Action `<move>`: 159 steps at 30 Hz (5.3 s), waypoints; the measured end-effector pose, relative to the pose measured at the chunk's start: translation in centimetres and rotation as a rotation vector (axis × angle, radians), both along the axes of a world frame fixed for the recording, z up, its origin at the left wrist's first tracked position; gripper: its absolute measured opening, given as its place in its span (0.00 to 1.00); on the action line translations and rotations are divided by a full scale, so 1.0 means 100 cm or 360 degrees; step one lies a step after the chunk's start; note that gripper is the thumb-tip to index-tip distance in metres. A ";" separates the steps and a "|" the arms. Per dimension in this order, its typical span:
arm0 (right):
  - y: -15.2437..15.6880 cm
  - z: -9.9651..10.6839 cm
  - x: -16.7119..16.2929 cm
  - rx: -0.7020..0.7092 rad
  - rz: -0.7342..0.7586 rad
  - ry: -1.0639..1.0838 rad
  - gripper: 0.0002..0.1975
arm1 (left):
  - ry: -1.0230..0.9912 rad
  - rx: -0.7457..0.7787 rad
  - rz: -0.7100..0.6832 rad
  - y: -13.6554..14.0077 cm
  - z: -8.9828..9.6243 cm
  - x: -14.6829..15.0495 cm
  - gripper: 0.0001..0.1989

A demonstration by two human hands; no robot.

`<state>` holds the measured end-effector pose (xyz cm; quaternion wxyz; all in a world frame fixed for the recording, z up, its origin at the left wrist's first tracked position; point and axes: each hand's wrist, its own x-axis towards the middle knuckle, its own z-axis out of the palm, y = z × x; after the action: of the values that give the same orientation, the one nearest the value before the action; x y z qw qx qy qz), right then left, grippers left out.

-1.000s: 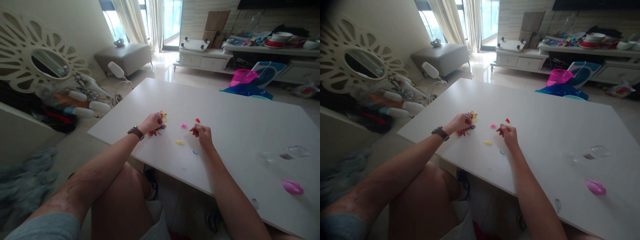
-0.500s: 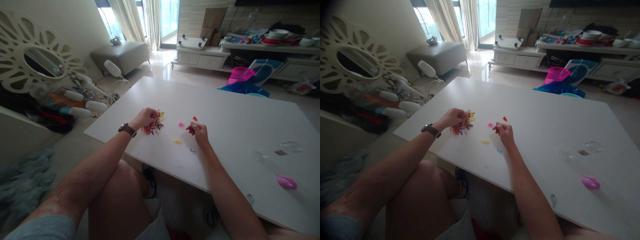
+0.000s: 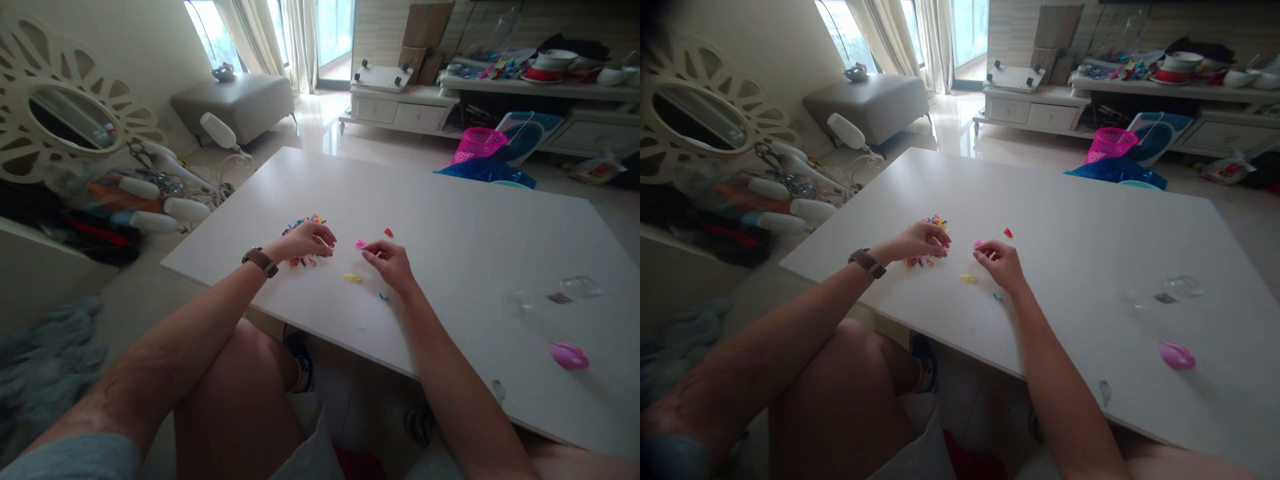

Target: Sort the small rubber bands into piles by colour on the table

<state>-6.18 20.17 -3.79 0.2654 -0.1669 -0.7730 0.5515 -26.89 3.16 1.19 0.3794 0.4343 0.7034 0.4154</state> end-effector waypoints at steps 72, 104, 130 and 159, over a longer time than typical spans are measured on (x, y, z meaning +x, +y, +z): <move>0.015 -0.023 -0.009 0.0567 -0.0329 -0.0389 0.11 | 0.0633 0.0055 0.0888 0.010 -0.009 -0.030 0.08; 0.021 -0.030 -0.008 0.0494 -0.0359 -0.0222 0.04 | 0.0654 -0.0160 0.0500 -0.034 -0.004 -0.051 0.11; 0.020 -0.028 -0.008 0.0480 -0.0352 -0.0226 0.05 | 0.0830 -0.0376 0.0387 -0.026 -0.001 -0.041 0.05; 0.021 -0.027 -0.009 0.0491 -0.0317 -0.0254 0.07 | 0.0901 -0.0375 0.0314 -0.016 -0.014 -0.037 0.10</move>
<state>-7.04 22.23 -6.51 0.2791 -0.2432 -0.8465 0.3826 -30.57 1.52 -0.22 0.1743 0.4155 0.8630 0.2285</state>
